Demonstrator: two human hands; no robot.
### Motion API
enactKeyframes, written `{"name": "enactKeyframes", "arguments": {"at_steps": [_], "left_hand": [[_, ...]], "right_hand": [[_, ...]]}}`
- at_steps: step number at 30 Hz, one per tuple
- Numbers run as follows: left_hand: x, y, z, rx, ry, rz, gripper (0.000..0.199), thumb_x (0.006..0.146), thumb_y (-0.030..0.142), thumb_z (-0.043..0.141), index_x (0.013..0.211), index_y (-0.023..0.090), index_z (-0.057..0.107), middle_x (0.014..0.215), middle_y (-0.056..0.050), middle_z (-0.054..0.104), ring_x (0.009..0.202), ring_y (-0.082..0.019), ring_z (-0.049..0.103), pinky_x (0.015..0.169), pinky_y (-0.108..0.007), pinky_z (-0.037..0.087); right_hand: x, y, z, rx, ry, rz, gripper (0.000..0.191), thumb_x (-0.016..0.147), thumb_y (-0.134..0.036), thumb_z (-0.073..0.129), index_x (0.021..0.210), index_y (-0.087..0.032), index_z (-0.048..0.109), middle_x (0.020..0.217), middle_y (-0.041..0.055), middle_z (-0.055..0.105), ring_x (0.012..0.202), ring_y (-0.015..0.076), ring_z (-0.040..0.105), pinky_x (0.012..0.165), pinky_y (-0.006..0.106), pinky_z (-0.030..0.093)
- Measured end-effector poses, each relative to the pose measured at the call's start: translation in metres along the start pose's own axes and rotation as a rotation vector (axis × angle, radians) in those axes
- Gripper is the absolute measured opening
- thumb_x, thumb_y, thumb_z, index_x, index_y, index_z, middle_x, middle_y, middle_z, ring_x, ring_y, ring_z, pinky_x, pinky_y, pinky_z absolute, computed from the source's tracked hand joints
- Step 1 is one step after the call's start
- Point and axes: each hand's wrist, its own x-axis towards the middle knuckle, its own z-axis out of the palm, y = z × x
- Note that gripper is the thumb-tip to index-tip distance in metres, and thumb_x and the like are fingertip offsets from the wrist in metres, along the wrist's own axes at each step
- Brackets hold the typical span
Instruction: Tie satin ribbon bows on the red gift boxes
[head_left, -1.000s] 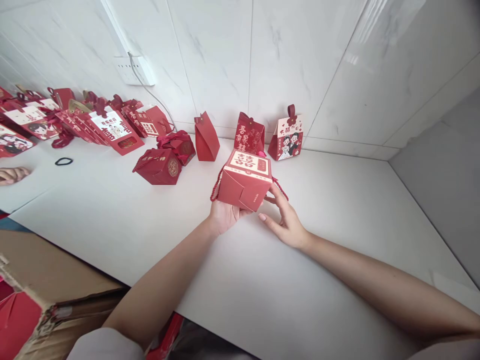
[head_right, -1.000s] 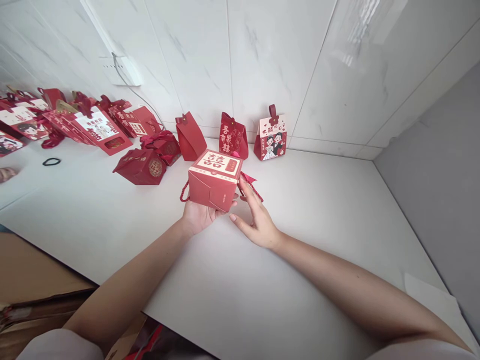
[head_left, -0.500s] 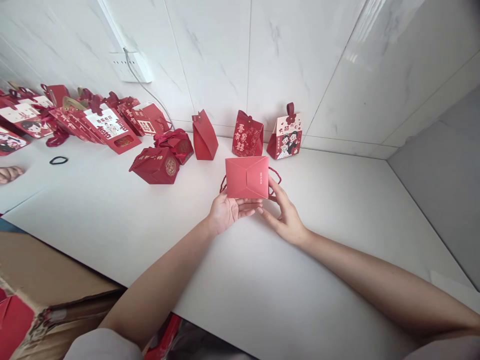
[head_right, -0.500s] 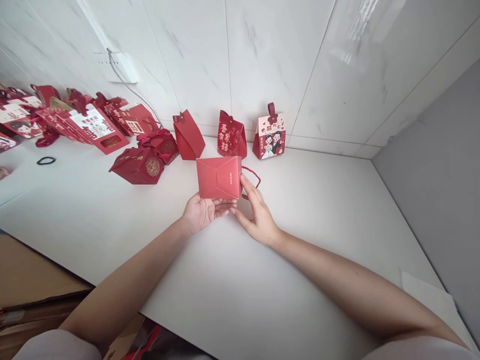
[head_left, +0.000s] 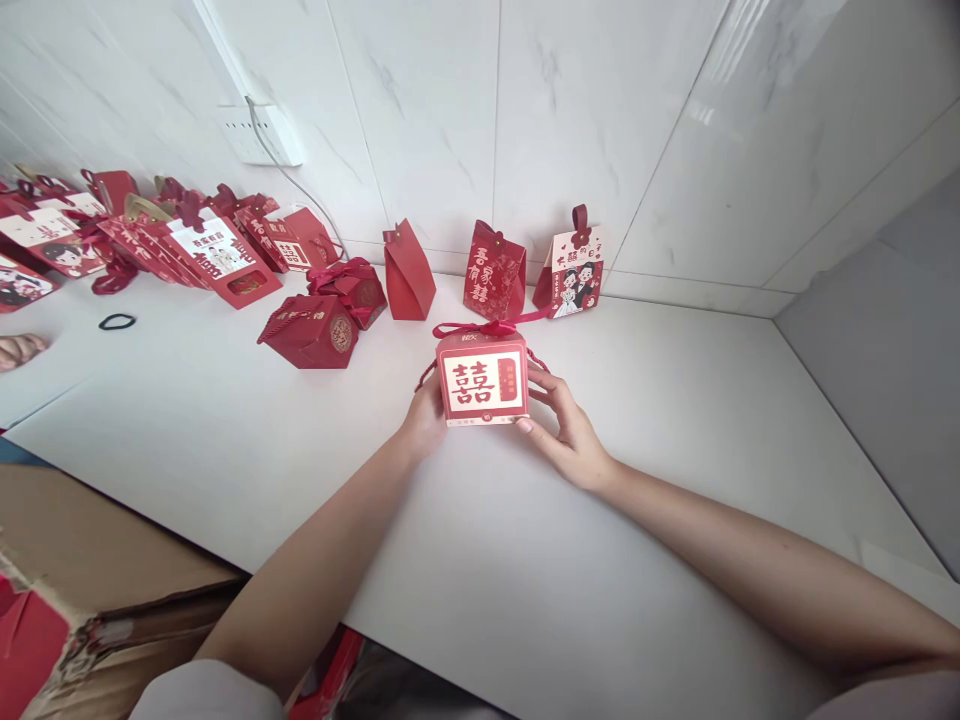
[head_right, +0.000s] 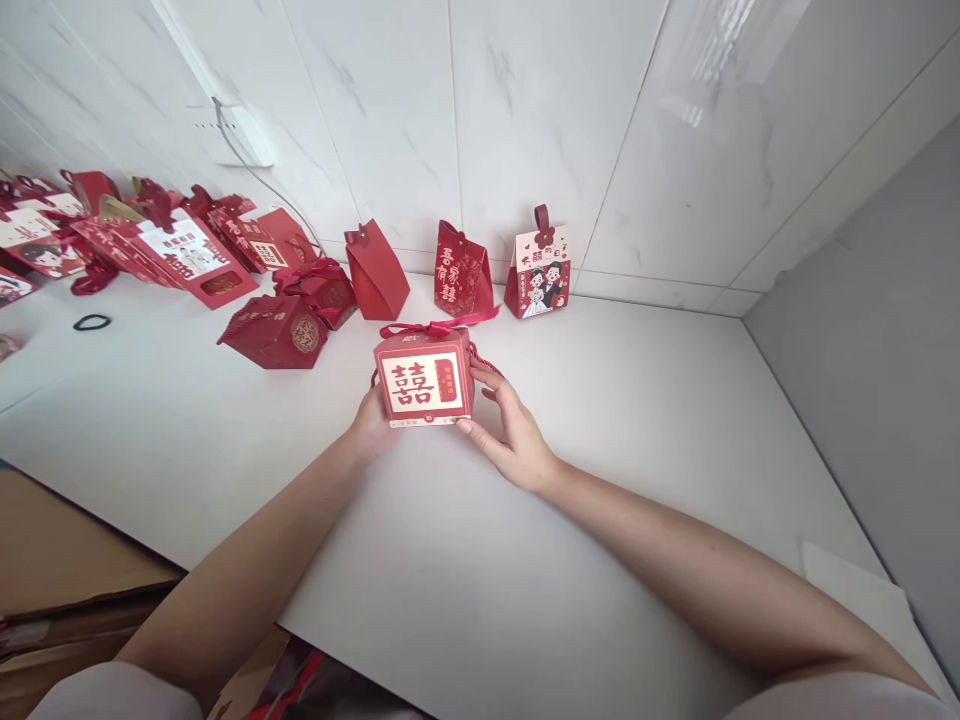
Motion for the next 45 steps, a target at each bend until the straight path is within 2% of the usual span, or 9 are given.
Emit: {"name": "enactKeyframes", "arguments": {"at_steps": [9, 12, 16, 21, 26, 29, 35, 40, 45], "left_hand": [[-0.011, 0.009, 0.005, -0.097, -0.204, 0.079, 0.07, 0.087, 0.075, 0.034, 0.129, 0.023, 0.056, 0.128, -0.009, 0.062, 0.125, -0.033, 0.053, 0.099, -0.048, 0.048], [-0.008, 0.008, 0.001, 0.039, -0.297, 0.165, 0.07, 0.082, 0.072, 0.051, 0.135, 0.025, 0.049, 0.133, -0.011, 0.057, 0.129, -0.034, 0.049, 0.101, -0.048, 0.045], [-0.001, 0.002, -0.002, 0.181, -0.363, 0.247, 0.105, 0.052, 0.053, 0.088, 0.14, 0.025, 0.038, 0.136, -0.014, 0.052, 0.125, -0.037, 0.049, 0.102, -0.05, 0.044], [0.002, 0.008, -0.012, 0.328, -0.407, 0.399, 0.11, 0.055, 0.029, 0.089, 0.147, 0.025, 0.029, 0.144, -0.014, 0.044, 0.135, -0.035, 0.039, 0.11, -0.05, 0.037], [0.006, 0.027, -0.046, 0.355, -0.492, 0.055, 0.077, 0.065, 0.032, 0.082, 0.135, 0.021, 0.052, 0.127, -0.012, 0.062, 0.121, -0.035, 0.055, 0.101, -0.045, 0.046], [0.009, 0.036, -0.061, 0.44, -0.384, -0.127, 0.046, 0.072, 0.031, 0.074, 0.116, 0.018, 0.067, 0.11, -0.008, 0.071, 0.108, -0.032, 0.062, 0.099, -0.044, 0.045], [0.014, 0.04, -0.065, 0.06, -0.059, -0.114, 0.043, 0.079, 0.035, 0.058, 0.118, 0.018, 0.066, 0.117, -0.01, 0.068, 0.106, -0.025, 0.064, 0.096, -0.041, 0.049], [0.02, 0.04, -0.069, 0.321, 0.459, -0.047, 0.031, 0.08, 0.035, 0.055, 0.104, 0.019, 0.065, 0.115, -0.012, 0.066, 0.104, -0.026, 0.063, 0.092, -0.043, 0.048], [0.013, 0.055, -0.068, 0.498, 0.457, 0.071, 0.037, 0.089, 0.049, 0.046, 0.099, 0.019, 0.065, 0.112, -0.011, 0.067, 0.102, -0.026, 0.064, 0.093, -0.044, 0.046]], "right_hand": [[0.002, 0.0, 0.001, -0.002, 0.096, 0.002, 0.048, 0.096, -0.038, 0.054, 0.139, -0.029, 0.037, 0.15, 0.0096, 0.04, 0.137, 0.0267, 0.04, 0.109, 0.048, 0.042], [0.002, 0.0, 0.001, 0.013, 0.11, 0.045, 0.046, 0.096, -0.038, 0.054, 0.139, -0.029, 0.037, 0.145, 0.0092, 0.045, 0.129, 0.0257, 0.049, 0.103, 0.044, 0.047], [0.002, 0.001, 0.002, -0.046, 0.123, 0.011, 0.049, 0.095, -0.034, 0.056, 0.139, -0.028, 0.037, 0.142, 0.0094, 0.048, 0.122, 0.0249, 0.053, 0.1, 0.041, 0.048], [0.004, 0.012, 0.0, 0.02, 0.097, -0.005, 0.049, 0.089, -0.023, 0.059, 0.134, -0.027, 0.042, 0.137, 0.0082, 0.051, 0.116, 0.0227, 0.055, 0.102, 0.042, 0.046], [0.012, 0.038, -0.011, 0.142, 0.225, 0.253, 0.013, 0.079, -0.013, 0.049, 0.078, -0.021, 0.06, 0.079, 0.0012, 0.064, 0.077, 0.0179, 0.061, 0.082, 0.037, 0.051], [0.017, 0.043, -0.018, 0.138, 0.389, 0.278, 0.012, 0.078, -0.015, 0.05, 0.073, -0.022, 0.058, 0.072, -0.0002, 0.059, 0.073, 0.0169, 0.058, 0.08, 0.035, 0.049], [0.017, 0.034, -0.014, 0.441, 0.256, 0.281, 0.043, 0.086, -0.031, 0.059, 0.127, -0.033, 0.047, 0.141, 0.0039, 0.05, 0.121, 0.0208, 0.056, 0.107, 0.044, 0.04], [0.017, 0.031, -0.015, 0.441, 0.287, 0.337, 0.04, 0.092, -0.043, 0.052, 0.129, -0.035, 0.04, 0.101, -0.0031, 0.066, 0.053, 0.0093, 0.058, 0.095, 0.044, 0.049], [0.021, 0.037, -0.018, 0.444, 0.357, 0.464, 0.035, 0.088, -0.045, 0.055, 0.119, -0.033, 0.044, 0.099, -0.0038, 0.063, 0.049, 0.0085, 0.056, 0.076, 0.035, 0.053]]}}
